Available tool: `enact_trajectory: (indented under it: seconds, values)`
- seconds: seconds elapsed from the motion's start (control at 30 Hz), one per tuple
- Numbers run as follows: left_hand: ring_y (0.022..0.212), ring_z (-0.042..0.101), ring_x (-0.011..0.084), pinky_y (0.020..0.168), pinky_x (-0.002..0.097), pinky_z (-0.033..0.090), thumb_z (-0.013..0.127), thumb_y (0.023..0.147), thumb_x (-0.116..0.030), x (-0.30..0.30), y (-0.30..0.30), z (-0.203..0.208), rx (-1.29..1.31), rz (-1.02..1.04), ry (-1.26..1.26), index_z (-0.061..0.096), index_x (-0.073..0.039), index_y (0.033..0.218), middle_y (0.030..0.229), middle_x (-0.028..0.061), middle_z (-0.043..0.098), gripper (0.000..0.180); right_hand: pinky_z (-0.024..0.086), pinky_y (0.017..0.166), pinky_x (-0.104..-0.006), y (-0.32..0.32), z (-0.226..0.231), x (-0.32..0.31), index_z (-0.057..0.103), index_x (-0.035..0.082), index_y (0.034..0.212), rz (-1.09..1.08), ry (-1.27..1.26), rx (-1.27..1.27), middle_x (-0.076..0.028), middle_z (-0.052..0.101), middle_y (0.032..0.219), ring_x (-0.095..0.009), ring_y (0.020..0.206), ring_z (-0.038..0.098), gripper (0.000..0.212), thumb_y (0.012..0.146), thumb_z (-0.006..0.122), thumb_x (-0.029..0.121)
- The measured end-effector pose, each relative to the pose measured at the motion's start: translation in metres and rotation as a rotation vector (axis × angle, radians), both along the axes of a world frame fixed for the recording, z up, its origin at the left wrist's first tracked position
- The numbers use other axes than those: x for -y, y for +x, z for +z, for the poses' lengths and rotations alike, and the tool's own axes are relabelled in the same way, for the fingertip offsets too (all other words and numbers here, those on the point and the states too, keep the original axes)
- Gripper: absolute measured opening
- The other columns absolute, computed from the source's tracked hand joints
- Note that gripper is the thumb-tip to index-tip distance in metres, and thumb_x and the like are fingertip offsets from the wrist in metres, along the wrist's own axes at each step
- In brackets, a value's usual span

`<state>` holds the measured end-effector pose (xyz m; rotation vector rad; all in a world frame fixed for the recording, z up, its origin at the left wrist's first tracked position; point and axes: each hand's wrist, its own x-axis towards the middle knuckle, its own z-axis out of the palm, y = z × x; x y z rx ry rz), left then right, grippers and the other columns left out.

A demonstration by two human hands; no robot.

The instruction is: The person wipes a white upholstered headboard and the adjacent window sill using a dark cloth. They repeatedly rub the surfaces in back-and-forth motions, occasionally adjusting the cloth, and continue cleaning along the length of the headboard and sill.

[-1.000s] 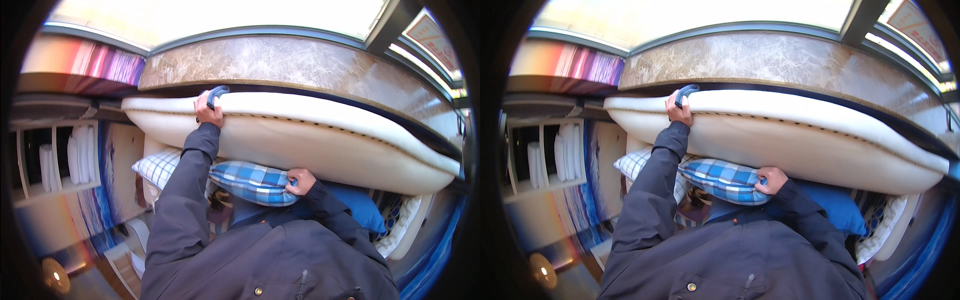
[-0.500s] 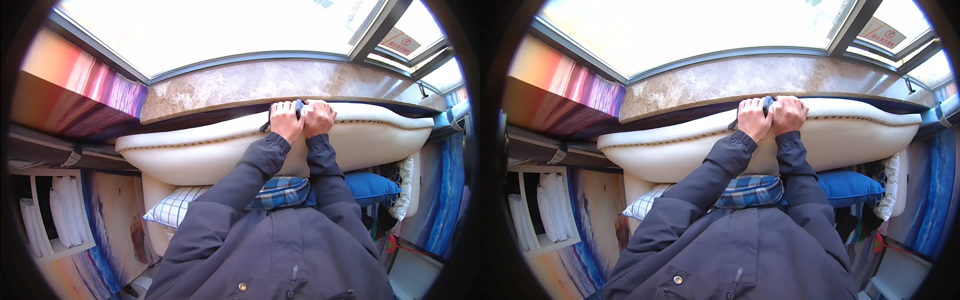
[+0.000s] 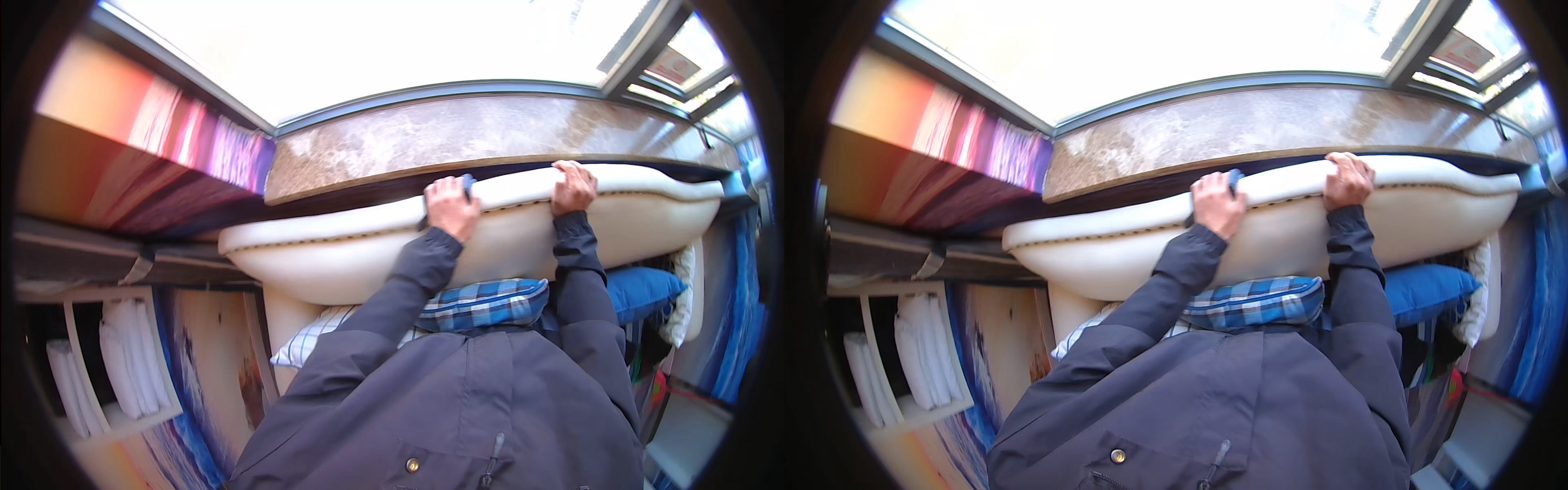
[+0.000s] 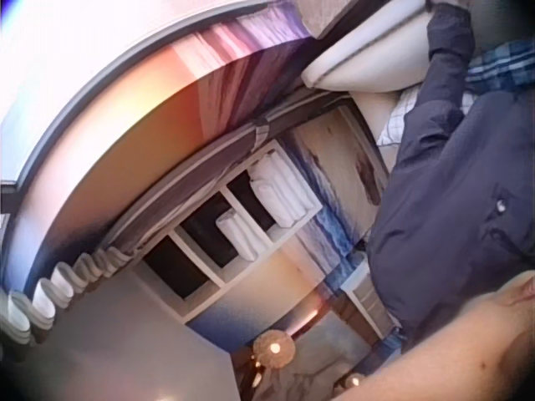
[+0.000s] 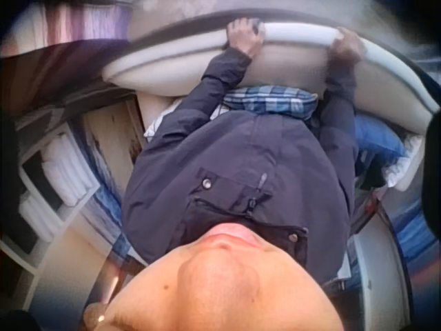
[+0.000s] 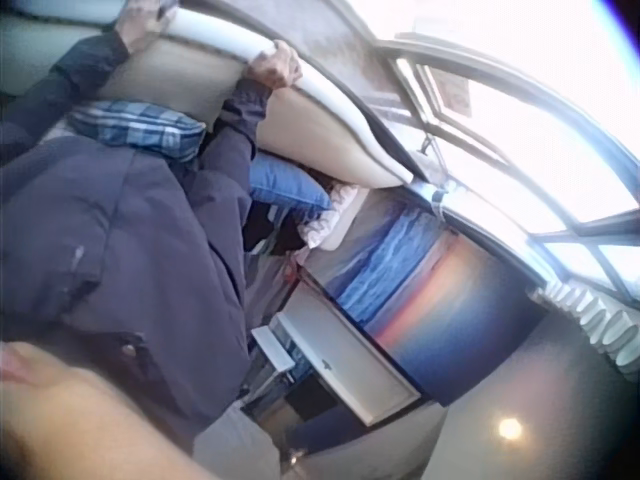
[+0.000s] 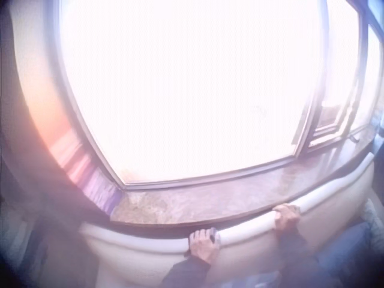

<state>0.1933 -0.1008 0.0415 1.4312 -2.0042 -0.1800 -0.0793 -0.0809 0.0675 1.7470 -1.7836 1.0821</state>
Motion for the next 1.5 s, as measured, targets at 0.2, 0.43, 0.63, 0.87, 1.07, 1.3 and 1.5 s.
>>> enact_trajectory:
  seconds: [0.2,0.43,0.63,0.87,1.07,1.3,1.5]
  values:
    - [0.099,0.059,0.0359,0.091,0.0491,0.044,0.054,0.098,-0.039,0.002,-0.007,-0.012,-0.080,-0.221,-0.006,0.065,0.000,0.102,0.101,0.0183,0.064,0.040,0.045,0.096,-0.0405,0.002,0.002,-0.004,0.074,0.010,0.090,-0.002,0.018,0.057,-0.006,0.075,0.094,-0.024,0.101,0.069,0.018,0.087,0.057,0.016]
    - [0.092,0.063,0.0430,0.087,0.0557,0.047,0.065,0.092,-0.035,0.004,0.165,-0.011,0.085,0.271,0.146,0.067,0.001,0.093,0.093,0.0224,0.067,0.036,0.046,0.095,-0.0411,0.005,0.002,0.000,0.073,0.009,0.089,-0.023,-0.034,0.085,-0.007,0.074,0.092,-0.025,0.096,0.069,0.020,0.086,0.055,0.017]
    - [0.100,0.061,0.0350,0.091,0.0495,0.043,0.057,0.095,-0.040,0.013,-0.071,0.003,0.054,-0.309,-0.094,0.066,-0.001,0.105,0.101,0.0194,0.064,0.041,0.045,0.096,-0.0405,0.003,0.002,-0.002,0.073,0.009,0.088,0.000,-0.047,0.094,-0.007,0.075,0.094,-0.024,0.096,0.070,0.025,0.086,0.053,0.022]
    - [0.110,0.058,0.0401,0.097,0.0493,0.041,0.053,0.100,-0.043,0.011,-0.020,0.004,-0.003,-0.317,0.117,0.061,0.006,0.119,0.113,0.0241,0.063,0.053,0.046,0.096,-0.0406,0.001,0.000,-0.002,0.074,0.009,0.089,0.015,-0.071,0.102,-0.007,0.076,0.096,-0.023,0.098,0.070,0.020,0.086,0.055,0.017]
    - [0.107,0.058,0.0395,0.099,0.0523,0.041,0.058,0.095,-0.041,-0.004,0.155,-0.014,0.120,0.110,0.178,0.065,0.000,0.113,0.108,0.0212,0.065,0.045,0.046,0.096,-0.0398,0.001,-0.002,-0.002,0.075,0.009,0.089,-0.005,-0.090,0.090,-0.007,0.076,0.094,-0.023,0.099,0.070,0.022,0.087,0.054,0.016]
    - [0.119,0.054,0.0365,0.107,0.0510,0.036,0.057,0.094,-0.039,-0.011,-0.070,0.002,-0.026,-0.171,-0.109,0.062,0.001,0.129,0.127,0.0193,0.061,0.053,0.045,0.096,-0.0391,0.003,0.002,-0.003,0.075,0.009,0.088,0.013,-0.068,0.082,-0.006,0.076,0.093,-0.021,0.097,0.070,0.022,0.089,0.055,0.020]
    - [0.138,0.045,0.0400,0.117,0.0507,0.031,0.059,0.096,-0.030,-0.032,-0.037,0.014,-0.070,-0.458,-0.123,0.054,-0.002,0.144,0.150,0.0199,0.049,0.056,0.042,0.101,-0.0393,0.003,0.000,-0.008,0.074,0.010,0.098,0.024,0.007,0.057,-0.006,0.075,0.103,-0.021,0.107,0.068,0.021,0.092,0.056,0.019]
